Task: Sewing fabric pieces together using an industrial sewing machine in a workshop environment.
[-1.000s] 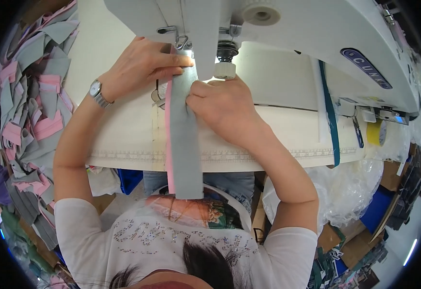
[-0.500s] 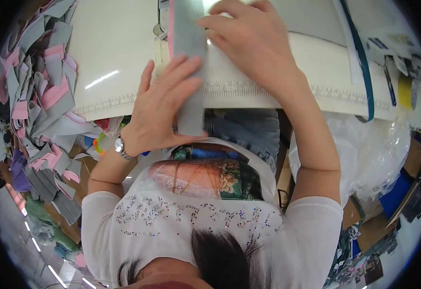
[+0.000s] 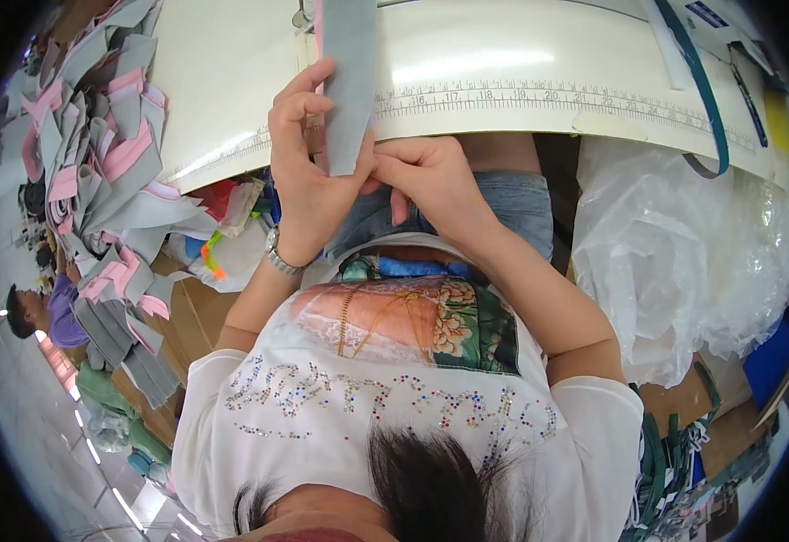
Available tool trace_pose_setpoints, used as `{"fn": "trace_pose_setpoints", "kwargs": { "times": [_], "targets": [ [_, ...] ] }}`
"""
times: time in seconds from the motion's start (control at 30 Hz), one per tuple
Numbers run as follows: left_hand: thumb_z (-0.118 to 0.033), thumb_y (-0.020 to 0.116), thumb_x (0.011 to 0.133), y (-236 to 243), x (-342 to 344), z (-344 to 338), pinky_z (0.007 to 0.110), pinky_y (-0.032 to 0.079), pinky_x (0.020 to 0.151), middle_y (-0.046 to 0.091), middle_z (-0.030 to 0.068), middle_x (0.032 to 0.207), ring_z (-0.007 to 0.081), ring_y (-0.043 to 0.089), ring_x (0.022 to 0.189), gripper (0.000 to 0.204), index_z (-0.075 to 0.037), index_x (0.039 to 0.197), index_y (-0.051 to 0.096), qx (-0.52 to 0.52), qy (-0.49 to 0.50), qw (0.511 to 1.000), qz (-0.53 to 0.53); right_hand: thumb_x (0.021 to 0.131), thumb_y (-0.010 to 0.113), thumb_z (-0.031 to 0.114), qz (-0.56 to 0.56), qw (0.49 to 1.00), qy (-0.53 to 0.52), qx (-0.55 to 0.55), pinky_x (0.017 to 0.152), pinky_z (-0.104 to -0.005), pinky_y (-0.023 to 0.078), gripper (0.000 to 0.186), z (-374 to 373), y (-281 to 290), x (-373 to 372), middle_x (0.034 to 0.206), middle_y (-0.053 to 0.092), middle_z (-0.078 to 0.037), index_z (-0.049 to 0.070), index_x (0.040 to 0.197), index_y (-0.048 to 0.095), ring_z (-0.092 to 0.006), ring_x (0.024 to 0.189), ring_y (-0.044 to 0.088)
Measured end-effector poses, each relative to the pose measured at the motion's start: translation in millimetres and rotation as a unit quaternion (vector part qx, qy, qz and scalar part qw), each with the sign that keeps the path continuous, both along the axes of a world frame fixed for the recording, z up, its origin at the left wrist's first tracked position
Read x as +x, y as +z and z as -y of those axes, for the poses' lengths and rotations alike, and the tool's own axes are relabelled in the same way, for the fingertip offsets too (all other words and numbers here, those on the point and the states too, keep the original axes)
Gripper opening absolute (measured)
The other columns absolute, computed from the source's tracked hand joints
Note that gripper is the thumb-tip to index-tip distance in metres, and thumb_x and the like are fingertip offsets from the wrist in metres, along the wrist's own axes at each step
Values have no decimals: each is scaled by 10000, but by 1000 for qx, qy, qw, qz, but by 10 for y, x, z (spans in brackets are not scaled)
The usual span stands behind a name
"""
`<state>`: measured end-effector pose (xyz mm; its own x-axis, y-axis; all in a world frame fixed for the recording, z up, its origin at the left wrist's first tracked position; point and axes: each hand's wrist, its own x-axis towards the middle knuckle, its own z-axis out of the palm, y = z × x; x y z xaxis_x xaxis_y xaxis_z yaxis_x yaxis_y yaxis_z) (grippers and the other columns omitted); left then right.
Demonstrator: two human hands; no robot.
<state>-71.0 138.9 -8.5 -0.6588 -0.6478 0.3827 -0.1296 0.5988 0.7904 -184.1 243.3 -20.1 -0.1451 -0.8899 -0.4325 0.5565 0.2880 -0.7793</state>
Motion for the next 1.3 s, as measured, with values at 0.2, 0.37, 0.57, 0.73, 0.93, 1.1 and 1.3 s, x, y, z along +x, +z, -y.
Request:
{"fn": "trace_pose_setpoints", "kwargs": {
  "times": [0.2,0.37,0.57,0.73,0.93,1.1,1.3],
  "targets": [
    [12,747,672,87,56,85,378,466,932,467,147,1343,269,503,1195,486,-78,1048,453,11,-36,998,43,897,649,149,-22,998,-20,-47,476,-197,435,199,-7,-106,4,749,672,-73,-38,923,710,-77,522,540],
    [-10,753,610,104,162,156,446,413,972,614,86,1182,341,539,1174,333,-84,876,566,-174,-26,982,71,882,661,133,-37,997,29,-55,477,-192,433,168,-15,-141,-72,697,645,-49,-30,854,691,-65,504,544],
    [-117,765,614,99,248,297,464,333,1012,683,-59,1076,200,582,1158,282,-178,880,692,-245,-122,955,115,873,659,121,-50,998,32,-27,470,-191,431,150,-19,-81,-89,671,629,-41,-23,836,686,-71,490,552],
    [-106,743,683,36,280,340,469,267,1093,674,-13,1187,243,531,1260,375,-182,1049,714,-234,-171,950,115,867,665,128,-48,998,37,-32,469,-192,433,158,-15,-99,-112,668,627,-46,-18,809,673,-75,493,556],
    [-85,730,698,88,292,282,478,252,1107,642,-12,1250,242,529,1264,432,-172,1119,685,-217,-183,949,141,857,628,103,-21,999,38,-18,465,-198,431,144,-29,-94,-113,666,622,-57,-10,770,646,-87,498,555],
    [-22,674,741,69,341,291,497,248,1104,611,-16,1298,231,525,1269,470,-178,1184,650,-234,-199,937,169,852,622,93,9,999,36,-4,471,-195,429,148,-87,-92,-83,663,610,-47,-18,755,637,-89,492,545],
    [32,621,745,-29,296,309,514,239,1093,593,-20,1323,206,492,1299,520,-191,1215,631,-243,-181,941,150,781,723,118,-490,857,-53,-150,537,-260,431,69,-199,-38,-74,715,586,-34,80,818,678,-134,589,562]
  ]
}}
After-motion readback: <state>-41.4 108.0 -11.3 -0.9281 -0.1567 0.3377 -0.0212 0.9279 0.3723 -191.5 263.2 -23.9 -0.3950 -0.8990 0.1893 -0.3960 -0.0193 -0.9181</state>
